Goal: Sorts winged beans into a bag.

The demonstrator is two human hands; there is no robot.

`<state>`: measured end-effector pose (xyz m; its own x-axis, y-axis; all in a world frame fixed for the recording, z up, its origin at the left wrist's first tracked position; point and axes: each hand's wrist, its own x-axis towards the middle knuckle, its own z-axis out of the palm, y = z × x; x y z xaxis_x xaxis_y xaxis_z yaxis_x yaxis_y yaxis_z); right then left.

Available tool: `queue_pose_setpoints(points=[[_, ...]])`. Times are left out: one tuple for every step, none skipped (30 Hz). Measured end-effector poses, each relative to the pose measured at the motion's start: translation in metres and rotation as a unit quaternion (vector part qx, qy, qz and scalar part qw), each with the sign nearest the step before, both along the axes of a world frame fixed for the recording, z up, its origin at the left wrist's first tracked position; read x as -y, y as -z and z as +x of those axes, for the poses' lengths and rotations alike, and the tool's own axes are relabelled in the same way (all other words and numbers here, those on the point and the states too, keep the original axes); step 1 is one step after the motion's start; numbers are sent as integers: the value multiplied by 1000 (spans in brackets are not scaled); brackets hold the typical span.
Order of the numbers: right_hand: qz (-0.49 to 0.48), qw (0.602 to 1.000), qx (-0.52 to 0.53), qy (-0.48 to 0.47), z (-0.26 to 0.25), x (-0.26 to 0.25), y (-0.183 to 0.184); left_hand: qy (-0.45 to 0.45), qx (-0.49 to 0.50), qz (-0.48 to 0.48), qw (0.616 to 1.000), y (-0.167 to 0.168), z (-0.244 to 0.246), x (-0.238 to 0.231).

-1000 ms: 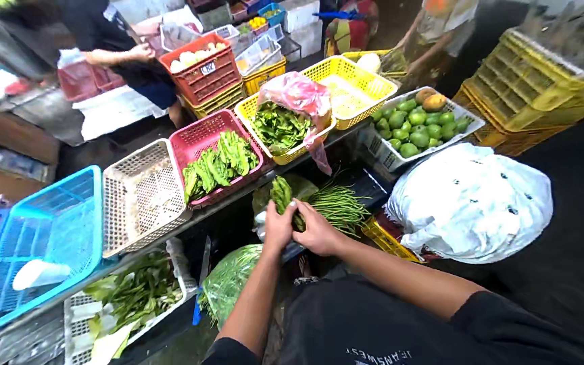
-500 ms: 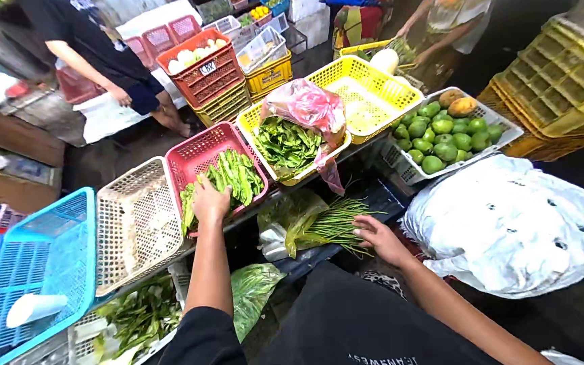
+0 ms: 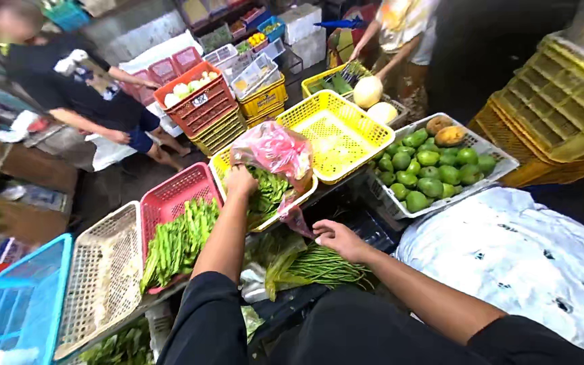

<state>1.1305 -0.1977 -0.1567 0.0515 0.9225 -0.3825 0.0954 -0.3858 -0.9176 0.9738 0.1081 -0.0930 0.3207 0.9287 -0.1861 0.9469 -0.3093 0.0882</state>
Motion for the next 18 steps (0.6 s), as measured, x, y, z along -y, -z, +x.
queue_pose_setpoints(points=[[1, 1000, -11, 0, 7, 0, 0, -28, -16, -11, 999, 9, 4, -7], [-1, 1000, -24, 5, 13, 3, 2, -51, -31, -16, 998, 15, 7, -11], [-8, 999, -35, 11, 19, 6, 5, -67, -43, -16, 997, 19, 10, -15], [-16, 999, -47, 18, 25, 9, 8, -74, -57, -11, 996, 20, 14, -17], [-24, 998, -59, 23, 30, 13, 11, -77, -72, -13, 994, 20, 17, -19], [-32, 997, -67, 26, 33, 17, 15, -81, -82, -22, 993, 19, 18, -19], [-40, 996, -73, 25, 35, 19, 17, -85, -91, -31, 992, 16, 19, -18], [-44, 996, -75, 20, 36, 19, 18, -90, -98, -36, 990, 11, 19, -18], [-45, 996, -76, 12, 37, 17, 18, -97, -101, -43, 989, 7, 20, -18], [-42, 996, -76, 5, 38, 14, 18, -99, -96, -40, 990, 2, 18, -18], [-39, 996, -76, -1, 38, 10, 17, -100, -81, -30, 991, -1, 15, -16], [-37, 996, -76, -7, 38, 5, 14, -100, -62, -19, 993, -5, 10, -13], [-34, 997, -73, -12, 39, 0, 11, -98, -47, -8, 994, -9, 5, -10], [-29, 997, -70, -13, 39, -4, 9, -90, -36, 5, 995, -12, -2, -7], [-24, 997, -66, -12, 39, -9, 7, -84, -27, 17, 996, -17, -8, -3], [-17, 998, -60, -11, 38, -14, 4, -79, -20, 28, 996, -23, -12, 2], [-2, 999, -48, -12, 36, -19, 1, -76, -12, 32, 997, -30, -14, 9], [21, 999, -26, -22, 33, -25, -4, -73, -9, 29, 997, -37, -18, 17]])
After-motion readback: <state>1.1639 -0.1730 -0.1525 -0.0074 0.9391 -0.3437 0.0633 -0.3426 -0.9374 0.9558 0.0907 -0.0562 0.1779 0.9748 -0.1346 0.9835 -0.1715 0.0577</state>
